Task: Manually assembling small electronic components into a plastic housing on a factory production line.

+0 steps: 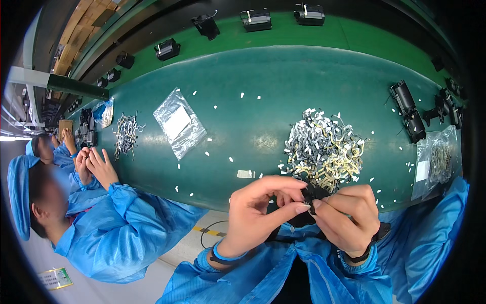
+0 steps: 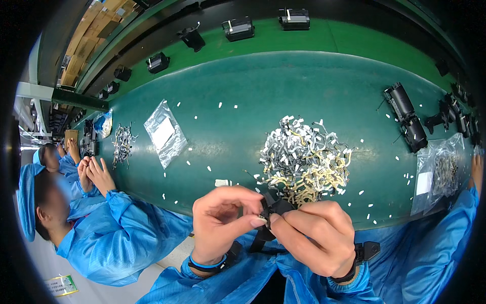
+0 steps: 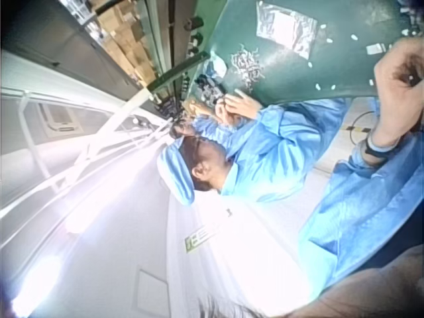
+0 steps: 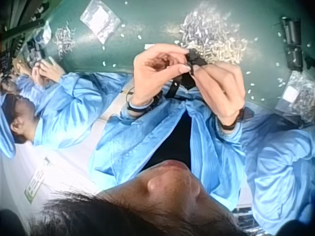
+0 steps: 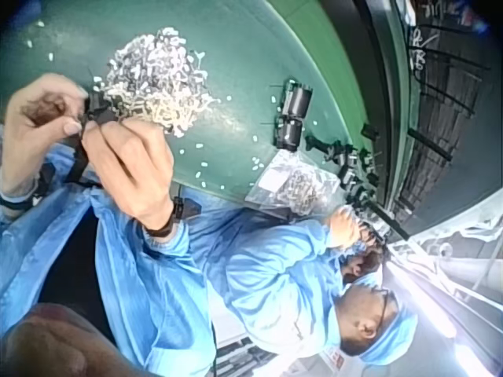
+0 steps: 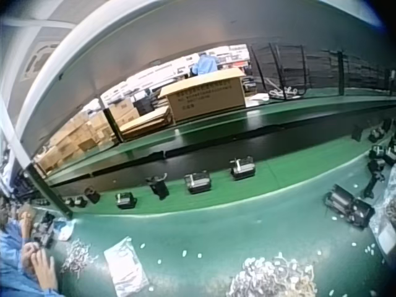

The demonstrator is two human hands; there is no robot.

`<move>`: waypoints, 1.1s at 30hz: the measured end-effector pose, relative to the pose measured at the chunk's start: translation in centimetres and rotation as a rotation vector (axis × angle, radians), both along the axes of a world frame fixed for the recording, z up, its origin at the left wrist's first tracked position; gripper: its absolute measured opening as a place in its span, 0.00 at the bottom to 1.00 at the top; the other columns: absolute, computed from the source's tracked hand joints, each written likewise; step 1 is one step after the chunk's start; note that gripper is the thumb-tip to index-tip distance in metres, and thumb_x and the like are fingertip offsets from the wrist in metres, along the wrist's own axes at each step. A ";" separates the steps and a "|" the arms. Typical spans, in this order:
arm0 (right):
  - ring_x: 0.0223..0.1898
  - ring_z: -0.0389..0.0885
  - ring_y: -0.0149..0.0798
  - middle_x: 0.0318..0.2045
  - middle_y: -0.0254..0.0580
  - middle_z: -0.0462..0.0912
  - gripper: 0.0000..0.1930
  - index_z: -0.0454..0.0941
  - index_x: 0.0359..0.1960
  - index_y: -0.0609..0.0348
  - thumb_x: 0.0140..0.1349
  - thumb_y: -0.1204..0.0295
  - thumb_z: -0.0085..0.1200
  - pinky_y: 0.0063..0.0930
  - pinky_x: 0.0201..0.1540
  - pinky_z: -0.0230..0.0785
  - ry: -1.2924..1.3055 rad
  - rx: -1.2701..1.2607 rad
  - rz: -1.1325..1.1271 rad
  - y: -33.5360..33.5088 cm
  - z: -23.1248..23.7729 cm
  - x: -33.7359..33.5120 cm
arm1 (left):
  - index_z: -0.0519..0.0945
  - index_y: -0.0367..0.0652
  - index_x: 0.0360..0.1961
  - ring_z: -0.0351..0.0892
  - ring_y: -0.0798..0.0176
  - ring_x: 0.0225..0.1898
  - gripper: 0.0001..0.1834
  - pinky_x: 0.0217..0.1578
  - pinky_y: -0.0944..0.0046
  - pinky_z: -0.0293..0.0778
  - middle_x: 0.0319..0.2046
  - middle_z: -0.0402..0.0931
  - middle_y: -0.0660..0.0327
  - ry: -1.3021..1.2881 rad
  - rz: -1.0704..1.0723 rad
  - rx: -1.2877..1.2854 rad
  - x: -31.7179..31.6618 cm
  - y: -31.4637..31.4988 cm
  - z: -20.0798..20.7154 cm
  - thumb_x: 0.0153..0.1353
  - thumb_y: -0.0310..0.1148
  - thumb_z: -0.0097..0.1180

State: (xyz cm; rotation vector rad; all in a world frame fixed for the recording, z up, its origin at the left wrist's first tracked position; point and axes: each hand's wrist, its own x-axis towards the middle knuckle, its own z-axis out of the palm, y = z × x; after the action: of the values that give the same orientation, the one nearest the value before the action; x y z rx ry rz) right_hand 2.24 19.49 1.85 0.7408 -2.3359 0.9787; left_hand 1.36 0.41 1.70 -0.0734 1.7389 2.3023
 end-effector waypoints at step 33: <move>0.40 0.78 0.40 0.40 0.39 0.81 0.19 0.88 0.38 0.56 0.39 0.75 0.75 0.28 0.33 0.72 -0.060 -0.216 -0.062 -0.1 0.9 0.1 | 0.85 0.30 0.28 0.81 0.56 0.27 0.10 0.30 0.62 0.74 0.26 0.83 0.52 0.819 0.025 -0.523 -0.9 -0.8 -0.3 0.42 0.19 0.72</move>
State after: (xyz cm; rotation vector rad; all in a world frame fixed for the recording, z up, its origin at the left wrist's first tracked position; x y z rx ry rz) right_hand 2.31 19.37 2.75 0.5569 -2.2423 1.2171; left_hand 0.46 -0.43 1.44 0.8626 2.6829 1.9362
